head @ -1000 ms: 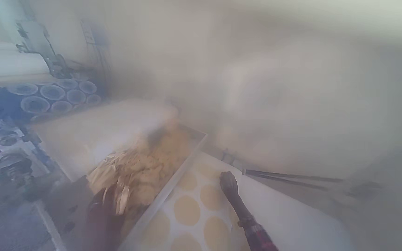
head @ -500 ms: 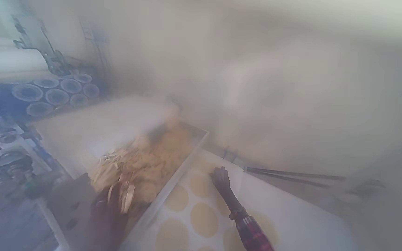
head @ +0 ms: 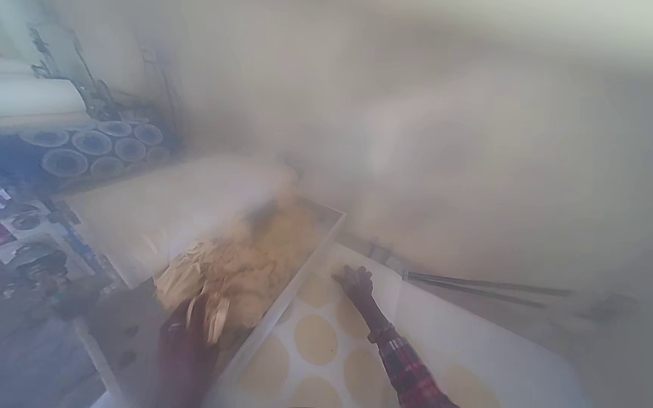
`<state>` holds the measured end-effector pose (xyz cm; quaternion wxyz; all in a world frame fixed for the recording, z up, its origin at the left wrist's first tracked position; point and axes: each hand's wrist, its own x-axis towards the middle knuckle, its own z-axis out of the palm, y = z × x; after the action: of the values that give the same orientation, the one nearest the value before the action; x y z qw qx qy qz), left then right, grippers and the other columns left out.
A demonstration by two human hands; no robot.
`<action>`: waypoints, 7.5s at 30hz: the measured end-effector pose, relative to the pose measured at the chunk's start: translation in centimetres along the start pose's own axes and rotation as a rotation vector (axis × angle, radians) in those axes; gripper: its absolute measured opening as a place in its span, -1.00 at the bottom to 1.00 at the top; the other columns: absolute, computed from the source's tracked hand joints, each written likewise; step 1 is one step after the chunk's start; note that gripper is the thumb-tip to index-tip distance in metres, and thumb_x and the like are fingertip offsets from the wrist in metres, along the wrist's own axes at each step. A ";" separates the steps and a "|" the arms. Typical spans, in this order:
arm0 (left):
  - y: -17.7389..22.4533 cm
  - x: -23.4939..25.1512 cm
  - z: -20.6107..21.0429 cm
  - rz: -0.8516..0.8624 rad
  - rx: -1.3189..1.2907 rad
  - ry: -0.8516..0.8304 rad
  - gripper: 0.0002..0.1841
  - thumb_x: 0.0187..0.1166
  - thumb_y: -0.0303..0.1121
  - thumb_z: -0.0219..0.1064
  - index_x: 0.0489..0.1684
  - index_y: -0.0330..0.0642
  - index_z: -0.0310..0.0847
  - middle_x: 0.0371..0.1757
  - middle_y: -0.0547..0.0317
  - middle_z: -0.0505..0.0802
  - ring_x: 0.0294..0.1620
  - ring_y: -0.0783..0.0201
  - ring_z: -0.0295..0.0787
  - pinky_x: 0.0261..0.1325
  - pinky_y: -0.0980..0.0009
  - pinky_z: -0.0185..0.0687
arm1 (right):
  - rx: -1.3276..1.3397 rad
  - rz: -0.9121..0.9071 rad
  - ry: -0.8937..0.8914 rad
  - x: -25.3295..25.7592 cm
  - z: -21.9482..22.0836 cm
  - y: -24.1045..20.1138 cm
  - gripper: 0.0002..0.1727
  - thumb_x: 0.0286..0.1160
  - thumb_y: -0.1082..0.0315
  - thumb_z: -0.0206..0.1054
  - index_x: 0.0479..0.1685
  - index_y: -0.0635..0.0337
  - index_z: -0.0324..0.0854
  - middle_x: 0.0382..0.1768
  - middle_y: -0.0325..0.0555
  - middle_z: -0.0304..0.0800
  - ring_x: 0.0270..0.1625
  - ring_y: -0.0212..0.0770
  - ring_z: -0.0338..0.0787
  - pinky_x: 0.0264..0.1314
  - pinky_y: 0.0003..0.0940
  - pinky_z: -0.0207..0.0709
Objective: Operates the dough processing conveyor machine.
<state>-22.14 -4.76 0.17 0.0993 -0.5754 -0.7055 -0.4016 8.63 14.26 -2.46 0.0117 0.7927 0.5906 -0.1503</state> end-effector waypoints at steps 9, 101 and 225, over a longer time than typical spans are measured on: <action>0.1 0.0 0.0 -0.001 0.000 -0.005 -0.20 -0.12 -0.80 0.49 0.42 -0.42 0.59 0.37 -0.72 0.61 0.34 -0.76 0.53 0.22 -0.51 0.49 | -0.005 -0.032 0.011 -0.5 0.2 -0.1 -0.34 0.67 -0.12 0.27 0.59 0.15 0.51 0.57 0.47 0.37 0.62 0.39 0.42 0.44 0.11 0.50; -0.7 0.1 1.4 -0.090 0.021 0.096 -0.04 0.32 0.16 0.47 0.48 -0.63 0.42 0.41 -0.77 0.55 0.42 -0.77 0.45 0.42 -0.45 0.35 | 0.119 -0.082 0.080 2.2 2.0 -1.7 -0.23 0.70 -0.22 0.15 0.77 0.06 0.31 0.67 0.54 0.21 0.74 0.47 0.20 0.64 0.33 0.18; 0.6 0.3 0.7 -0.076 0.012 0.026 -0.26 0.12 -0.44 0.67 0.37 -0.59 0.52 0.31 -0.75 0.60 0.38 -0.79 0.44 0.36 -0.46 0.40 | 0.116 0.035 0.078 3.0 2.9 -1.6 -0.12 0.68 -0.32 0.07 0.91 -0.11 0.04 0.80 0.63 -0.24 0.84 0.61 -0.23 0.73 0.55 -0.27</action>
<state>-21.50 -4.04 0.21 0.0966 -0.5425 -0.7278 -0.4082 7.25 16.94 -5.71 -0.0545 0.8077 0.5669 -0.1529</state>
